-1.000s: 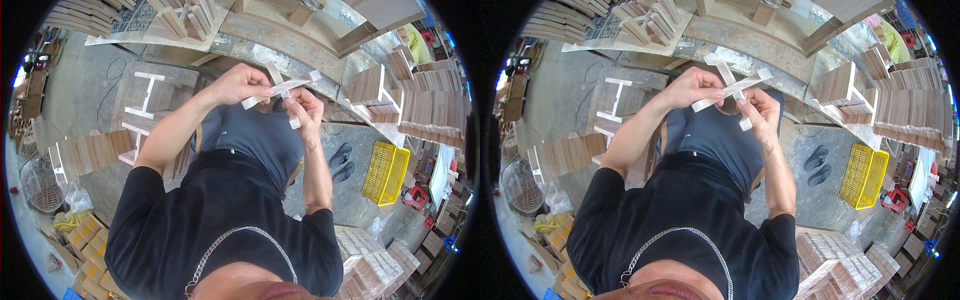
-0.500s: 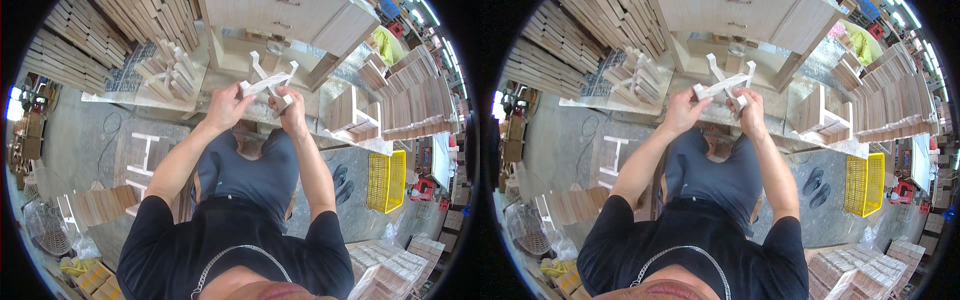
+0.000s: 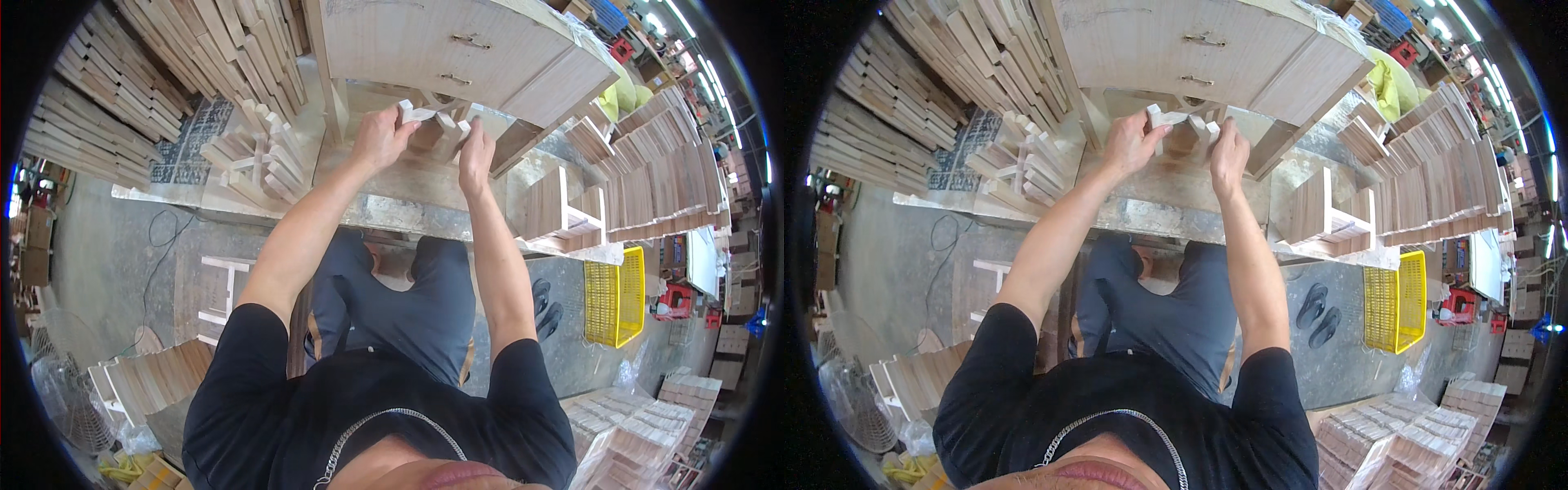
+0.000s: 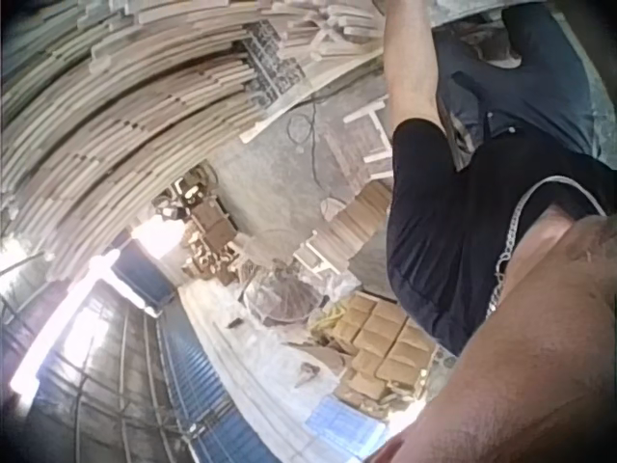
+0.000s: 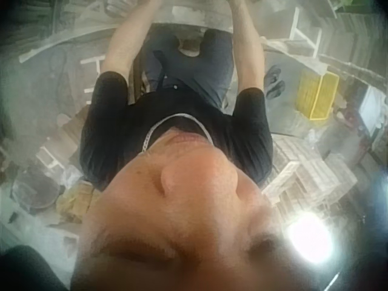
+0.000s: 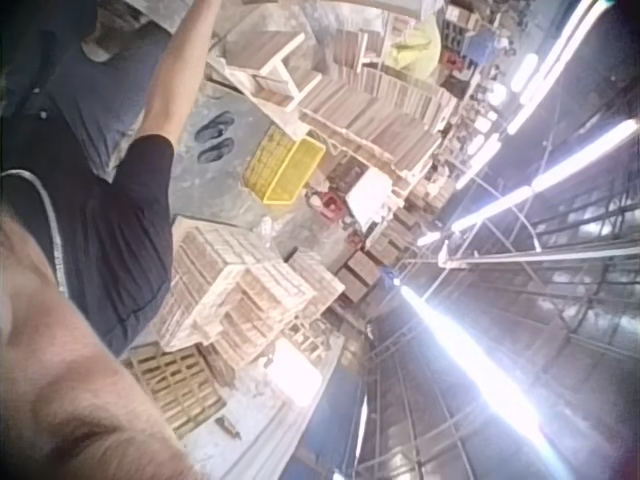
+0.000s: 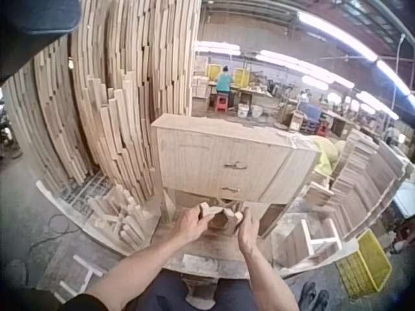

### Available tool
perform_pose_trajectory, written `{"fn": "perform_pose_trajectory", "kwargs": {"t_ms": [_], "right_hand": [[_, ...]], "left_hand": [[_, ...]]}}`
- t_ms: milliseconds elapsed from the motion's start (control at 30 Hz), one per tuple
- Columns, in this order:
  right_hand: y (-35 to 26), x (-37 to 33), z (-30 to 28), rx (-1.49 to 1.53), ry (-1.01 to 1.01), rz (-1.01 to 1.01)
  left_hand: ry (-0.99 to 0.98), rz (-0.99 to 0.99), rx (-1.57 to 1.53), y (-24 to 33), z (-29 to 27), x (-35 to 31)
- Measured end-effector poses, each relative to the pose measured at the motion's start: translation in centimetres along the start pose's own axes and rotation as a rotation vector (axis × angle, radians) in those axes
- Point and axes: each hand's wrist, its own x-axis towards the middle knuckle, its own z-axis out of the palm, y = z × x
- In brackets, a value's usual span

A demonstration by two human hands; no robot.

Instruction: Assembling small wooden furniture components into 'H' shapes and stacking them onto a large pallet.

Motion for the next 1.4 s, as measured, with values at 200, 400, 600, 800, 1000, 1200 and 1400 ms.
{"fn": "perform_pose_trajectory", "kwargs": {"t_ms": [200,400,600,800,1000,1200,1400], "right_hand": [[-0.6,-10.0,-5.5,-0.363,0.016,-0.306],[-1.2,-20.3,-14.1,-0.548,-0.061,-0.372],[0.3,-23.4,-20.3,-0.537,0.016,-0.101],[1.4,-22.8,-20.4,-0.441,-0.008,-0.157],[-1.8,-24.8,-19.5,-0.478,-0.135,-0.318],[-1.9,-26.9,-22.6,-0.576,-0.156,-0.242],[-5.3,-21.8,-19.9,-0.922,-0.376,-0.600]], "left_hand": [[0.004,0.049,0.051,-0.9,0.4,0.5],[-0.015,0.042,0.031,-1.2,0.7,1.0],[-0.058,-0.020,0.067,-0.5,-0.2,0.2],[-0.036,0.008,0.062,-0.2,0.0,0.5],[-0.030,-0.077,0.114,0.2,-0.1,0.3],[-0.089,-0.047,0.058,-1.0,-1.5,-2.0],[-0.323,-0.009,-0.124,2.4,-7.2,-9.5]]}}
